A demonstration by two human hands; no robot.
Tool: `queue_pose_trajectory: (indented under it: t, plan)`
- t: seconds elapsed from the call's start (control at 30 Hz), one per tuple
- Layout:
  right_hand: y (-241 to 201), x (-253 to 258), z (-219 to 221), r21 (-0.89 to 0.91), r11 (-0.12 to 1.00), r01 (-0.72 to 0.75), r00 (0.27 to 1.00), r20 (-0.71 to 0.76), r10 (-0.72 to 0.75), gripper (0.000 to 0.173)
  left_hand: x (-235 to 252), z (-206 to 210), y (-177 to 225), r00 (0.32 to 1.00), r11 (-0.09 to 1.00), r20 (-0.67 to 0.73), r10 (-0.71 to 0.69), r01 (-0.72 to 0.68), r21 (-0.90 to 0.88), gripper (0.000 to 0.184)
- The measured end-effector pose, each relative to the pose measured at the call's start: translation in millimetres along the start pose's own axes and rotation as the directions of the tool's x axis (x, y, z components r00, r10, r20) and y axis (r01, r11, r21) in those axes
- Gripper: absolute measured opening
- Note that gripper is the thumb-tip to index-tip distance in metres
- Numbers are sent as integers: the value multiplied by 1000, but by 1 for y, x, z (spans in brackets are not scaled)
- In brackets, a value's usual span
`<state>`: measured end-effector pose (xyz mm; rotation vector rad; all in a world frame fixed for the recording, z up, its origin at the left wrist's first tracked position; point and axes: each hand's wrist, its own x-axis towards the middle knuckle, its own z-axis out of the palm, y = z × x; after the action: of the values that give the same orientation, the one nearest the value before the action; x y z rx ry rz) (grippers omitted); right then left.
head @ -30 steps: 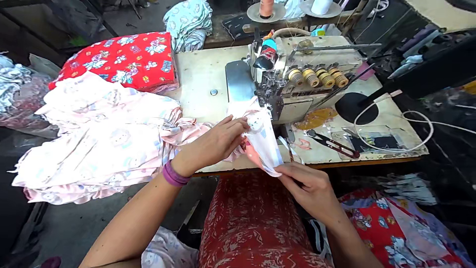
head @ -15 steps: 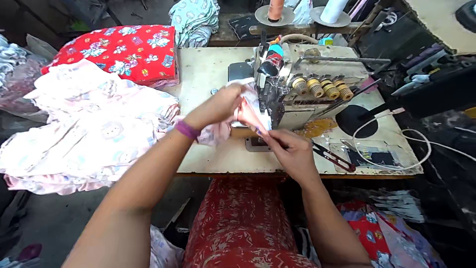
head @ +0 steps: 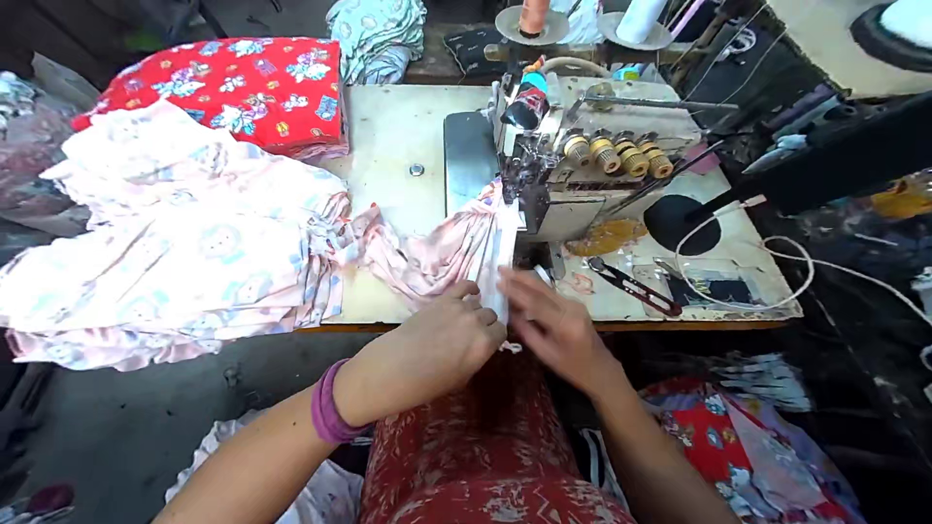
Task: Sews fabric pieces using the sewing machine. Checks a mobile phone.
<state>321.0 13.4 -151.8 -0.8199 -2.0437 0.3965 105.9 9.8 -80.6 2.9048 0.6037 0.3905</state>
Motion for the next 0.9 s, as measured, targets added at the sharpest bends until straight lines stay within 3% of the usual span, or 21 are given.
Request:
queue_pose_trajectory:
  t: [0.07, 0.13, 0.27, 0.4, 0.63, 0.73, 0.8, 0.83, 0.9]
  plan:
    - [-25, -21, 4, 45, 998, 32, 998, -48, -30, 19, 3, -9, -5, 998, 996, 9, 60, -59, -69, 23]
    - [-26, -36, 12, 69, 997, -32, 993, -107, 39, 17, 11, -2, -15, 996, 992, -1, 84, -84, -99, 24]
    - [-31, -52, 17, 133, 966, -222, 962, -129, 239, 17, 32, 21, -73, 987, 999, -161, -22, 26, 26, 21]
    - [-35, -34, -3, 145, 966, -212, 958, -165, 235, 16, 35, 16, -122, 950, 992, -288, -123, 114, -47, 25]
    - [10, 22, 5, 146, 968, -202, 948, -221, 231, 18, 48, -21, -199, 921, 959, -282, -270, 283, 7, 28]
    - [26, 39, 8, 157, 956, -247, 929, -242, 279, 18, 56, -29, -216, 879, 897, -204, -431, 392, -206, 23]
    - [32, 50, 7, 166, 941, -296, 915, -233, 329, 17, 63, -34, -212, 807, 778, -160, -568, 463, -425, 19]
    - [35, 55, 7, 183, 929, -321, 907, -224, 357, 17, 65, -38, -206, 770, 709, -179, -613, 435, -554, 18]
    - [40, 69, 6, 234, 897, -375, 882, -208, 423, 18, 65, -57, -192, 743, 598, -267, -614, 216, -772, 14]
